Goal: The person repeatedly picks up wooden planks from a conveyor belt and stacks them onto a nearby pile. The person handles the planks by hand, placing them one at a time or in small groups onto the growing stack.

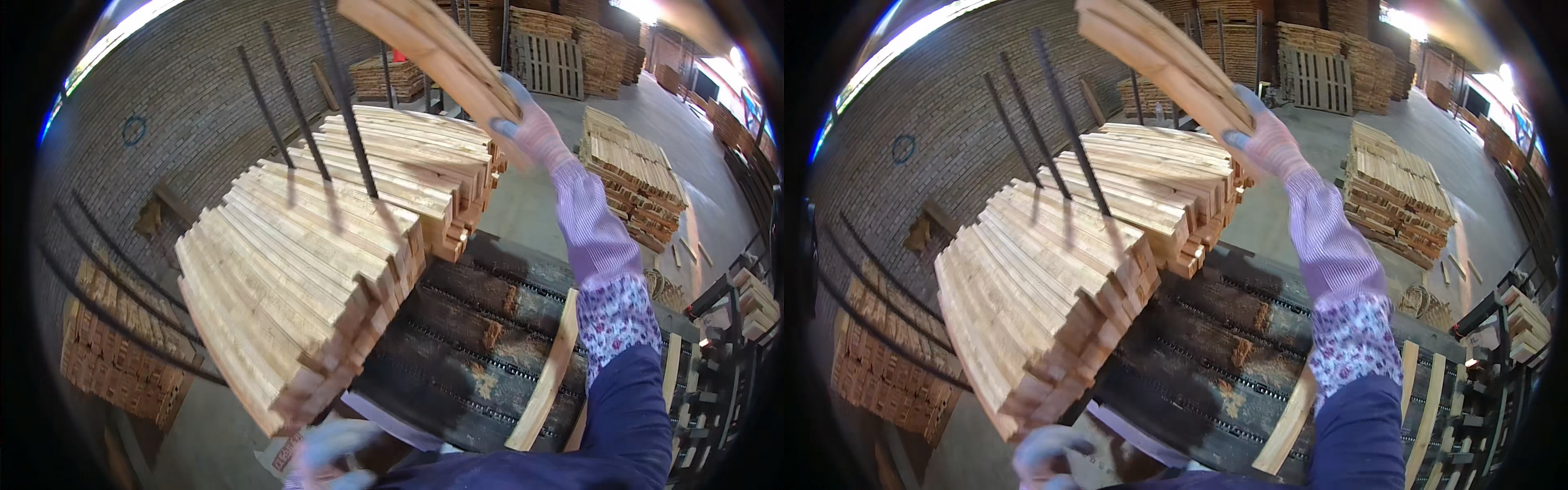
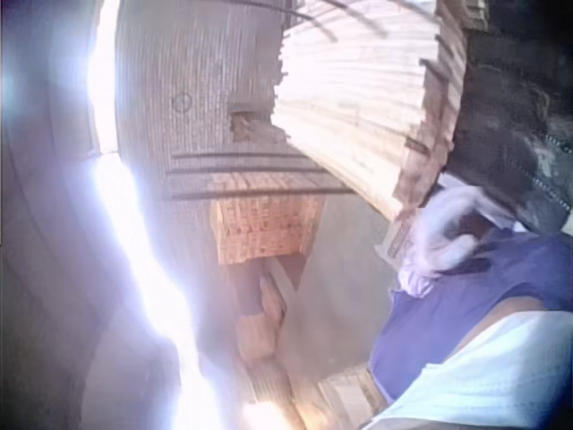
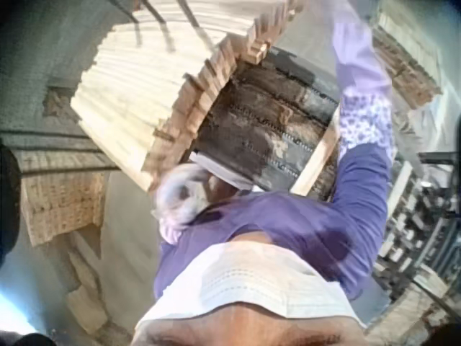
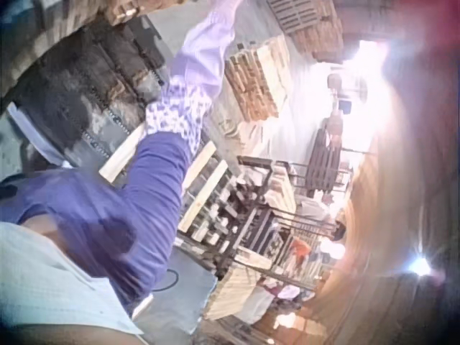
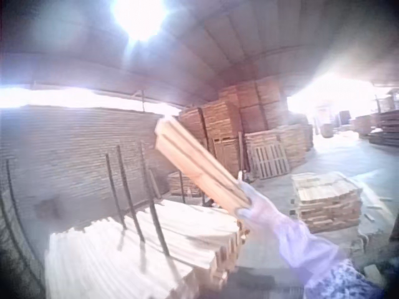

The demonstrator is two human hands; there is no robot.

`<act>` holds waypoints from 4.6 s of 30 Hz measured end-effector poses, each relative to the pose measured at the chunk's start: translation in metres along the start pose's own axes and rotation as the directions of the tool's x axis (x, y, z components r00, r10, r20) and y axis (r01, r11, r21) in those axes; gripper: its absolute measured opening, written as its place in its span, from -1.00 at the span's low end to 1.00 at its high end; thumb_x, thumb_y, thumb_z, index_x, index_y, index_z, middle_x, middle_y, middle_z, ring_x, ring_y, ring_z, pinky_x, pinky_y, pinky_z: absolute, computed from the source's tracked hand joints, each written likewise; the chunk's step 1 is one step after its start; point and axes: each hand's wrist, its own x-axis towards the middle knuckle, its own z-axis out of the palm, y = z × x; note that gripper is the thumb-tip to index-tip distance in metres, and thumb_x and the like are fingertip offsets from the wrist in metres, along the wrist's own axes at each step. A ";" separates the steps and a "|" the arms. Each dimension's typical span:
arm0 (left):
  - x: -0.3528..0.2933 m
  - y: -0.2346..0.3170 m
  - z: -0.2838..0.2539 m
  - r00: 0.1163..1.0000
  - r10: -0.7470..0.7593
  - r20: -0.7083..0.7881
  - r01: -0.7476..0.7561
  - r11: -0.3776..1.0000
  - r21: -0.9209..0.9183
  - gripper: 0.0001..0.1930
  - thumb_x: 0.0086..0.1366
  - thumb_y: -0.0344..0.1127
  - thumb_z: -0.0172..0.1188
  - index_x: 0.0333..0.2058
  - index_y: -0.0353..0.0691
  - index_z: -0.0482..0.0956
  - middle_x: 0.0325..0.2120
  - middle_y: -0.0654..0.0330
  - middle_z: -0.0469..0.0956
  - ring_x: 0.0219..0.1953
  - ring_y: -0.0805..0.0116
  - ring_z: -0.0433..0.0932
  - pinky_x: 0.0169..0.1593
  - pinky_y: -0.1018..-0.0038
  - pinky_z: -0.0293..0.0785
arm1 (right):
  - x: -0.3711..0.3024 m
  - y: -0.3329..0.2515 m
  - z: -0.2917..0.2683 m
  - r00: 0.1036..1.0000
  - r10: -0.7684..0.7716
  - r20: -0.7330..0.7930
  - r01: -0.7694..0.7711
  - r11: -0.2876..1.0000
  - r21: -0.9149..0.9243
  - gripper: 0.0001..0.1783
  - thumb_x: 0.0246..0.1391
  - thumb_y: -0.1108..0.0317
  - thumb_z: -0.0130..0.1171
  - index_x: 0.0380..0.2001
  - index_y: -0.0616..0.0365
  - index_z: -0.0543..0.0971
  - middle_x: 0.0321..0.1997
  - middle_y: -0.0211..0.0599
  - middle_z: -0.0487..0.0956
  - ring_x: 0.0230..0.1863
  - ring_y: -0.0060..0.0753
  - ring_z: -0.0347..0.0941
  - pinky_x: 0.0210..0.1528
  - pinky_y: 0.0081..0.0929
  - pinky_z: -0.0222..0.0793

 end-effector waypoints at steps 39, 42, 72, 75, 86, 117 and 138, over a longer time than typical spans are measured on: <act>0.004 -0.258 0.234 0.652 -0.583 0.485 0.757 0.533 -0.379 -0.10 -0.02 -0.54 0.21 0.40 -0.31 0.23 0.02 0.07 0.58 -0.07 0.13 0.65 -0.03 0.30 0.67 | -0.572 -0.079 -0.005 0.420 0.903 0.087 -0.648 0.366 -0.668 -0.07 0.09 -0.20 0.34 0.47 -0.19 0.29 0.46 0.10 0.32 0.33 0.21 0.42 0.30 0.06 0.38; 0.012 -0.226 0.216 0.588 -0.479 0.652 0.797 0.204 -0.569 -0.08 -0.13 -0.49 0.25 0.35 -0.29 0.32 -0.04 0.04 0.61 -0.16 0.03 0.71 -0.02 0.21 0.73 | -0.541 -0.057 0.055 0.308 0.930 0.200 -0.569 0.349 -0.745 0.09 0.09 -0.25 0.34 0.58 -0.41 0.04 0.63 0.27 -0.08 0.49 0.36 0.20 0.42 0.07 0.19; -0.030 -0.166 0.275 0.587 -0.454 0.670 0.787 0.122 -0.605 -0.15 -0.09 -0.44 0.17 0.32 -0.34 0.30 -0.06 -0.19 0.64 -0.18 -0.13 0.71 -0.04 0.04 0.74 | -0.617 -0.051 -0.039 0.453 0.817 0.355 -0.528 -0.075 0.846 -0.05 -0.14 0.30 0.28 0.42 0.23 0.32 0.07 -0.12 0.66 -0.01 -0.24 0.69 0.13 -0.30 0.65; -0.035 -0.157 0.293 0.545 -0.461 0.700 0.827 0.158 -0.539 -0.18 -0.08 -0.48 0.13 0.30 -0.38 0.29 -0.09 -0.18 0.66 -0.14 -0.05 0.71 -0.04 0.07 0.73 | -0.667 0.003 -0.015 0.448 0.847 0.284 -0.591 0.042 0.806 -0.06 -0.16 0.34 0.27 0.41 0.23 0.34 0.02 -0.20 0.68 -0.03 -0.31 0.68 0.13 -0.40 0.61; -0.051 -0.099 0.323 0.581 -0.498 0.644 0.805 0.467 -0.366 0.10 0.31 -0.22 0.44 0.58 -0.03 -0.23 0.31 0.00 0.37 0.25 0.17 0.46 0.21 0.29 0.52 | -0.615 -0.078 -0.009 0.421 0.842 0.337 -0.780 0.147 0.608 0.04 -0.02 0.37 0.39 0.51 0.26 0.14 0.09 -0.03 0.61 0.05 -0.19 0.54 0.08 -0.36 0.49; -0.078 -0.151 0.386 0.895 -0.402 0.191 0.249 0.807 0.535 0.06 0.09 -0.09 0.47 0.52 0.19 0.06 0.27 -0.32 0.31 0.26 -0.37 0.37 0.34 -0.06 0.33 | -0.791 -0.066 -0.276 0.235 0.870 -0.433 -0.750 0.446 0.488 0.13 -0.30 0.56 0.54 0.45 0.17 0.28 0.16 -0.21 0.56 0.12 -0.30 0.50 0.20 -0.41 0.49; -0.086 -0.157 0.423 0.928 -0.308 0.211 0.278 0.947 0.161 0.17 -0.07 -0.39 0.62 0.50 -0.03 0.10 0.23 -0.07 0.44 0.22 0.01 0.46 0.28 0.13 0.45 | -0.741 0.004 -0.264 0.168 0.935 -0.312 -0.985 0.147 -0.089 0.13 -0.22 0.31 0.59 0.47 -0.16 0.25 0.42 0.14 0.37 0.38 0.11 0.40 0.43 -0.11 0.32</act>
